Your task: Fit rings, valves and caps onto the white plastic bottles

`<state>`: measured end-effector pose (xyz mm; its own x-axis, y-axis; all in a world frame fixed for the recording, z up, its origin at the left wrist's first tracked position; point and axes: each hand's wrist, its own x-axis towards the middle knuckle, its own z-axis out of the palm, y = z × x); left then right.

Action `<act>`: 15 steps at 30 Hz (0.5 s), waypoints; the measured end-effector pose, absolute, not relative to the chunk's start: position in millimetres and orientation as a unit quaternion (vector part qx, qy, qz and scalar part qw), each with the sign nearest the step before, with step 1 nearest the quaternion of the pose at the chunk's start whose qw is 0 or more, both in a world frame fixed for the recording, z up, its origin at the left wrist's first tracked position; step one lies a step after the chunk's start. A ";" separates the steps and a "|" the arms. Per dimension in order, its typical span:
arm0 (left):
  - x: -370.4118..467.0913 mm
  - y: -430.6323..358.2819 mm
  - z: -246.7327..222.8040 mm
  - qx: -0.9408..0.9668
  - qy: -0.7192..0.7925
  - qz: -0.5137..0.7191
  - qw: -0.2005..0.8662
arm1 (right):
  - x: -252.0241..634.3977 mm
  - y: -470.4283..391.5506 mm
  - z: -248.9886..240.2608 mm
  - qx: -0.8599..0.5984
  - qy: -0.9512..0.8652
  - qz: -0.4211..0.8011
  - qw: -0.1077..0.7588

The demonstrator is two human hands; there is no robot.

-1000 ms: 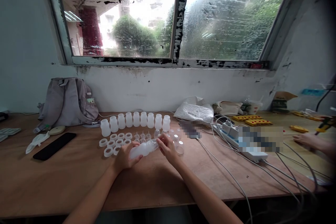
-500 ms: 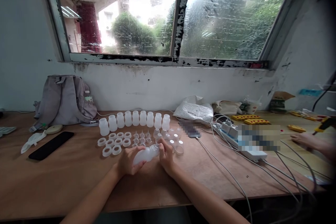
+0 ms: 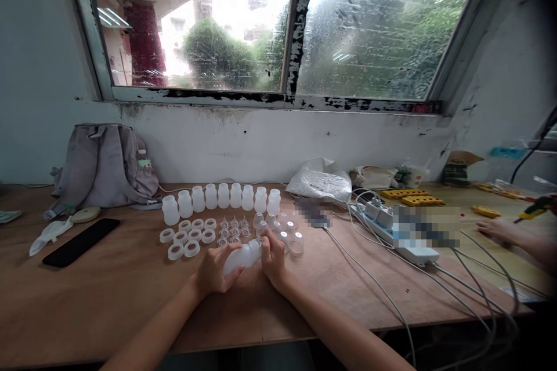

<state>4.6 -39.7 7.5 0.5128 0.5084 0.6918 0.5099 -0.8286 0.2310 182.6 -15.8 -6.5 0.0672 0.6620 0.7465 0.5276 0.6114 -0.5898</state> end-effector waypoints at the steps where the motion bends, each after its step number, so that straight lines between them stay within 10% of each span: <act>1: 5.1 -39.9 7.9 -0.869 -0.294 -0.399 0.001 | 182.2 -16.3 -6.1 -0.436 -0.680 0.057 0.587; 15: 5.8 -37.0 2.8 -0.859 -0.297 -0.416 0.014 | 179.5 -15.9 -6.4 -0.445 -0.673 0.055 0.588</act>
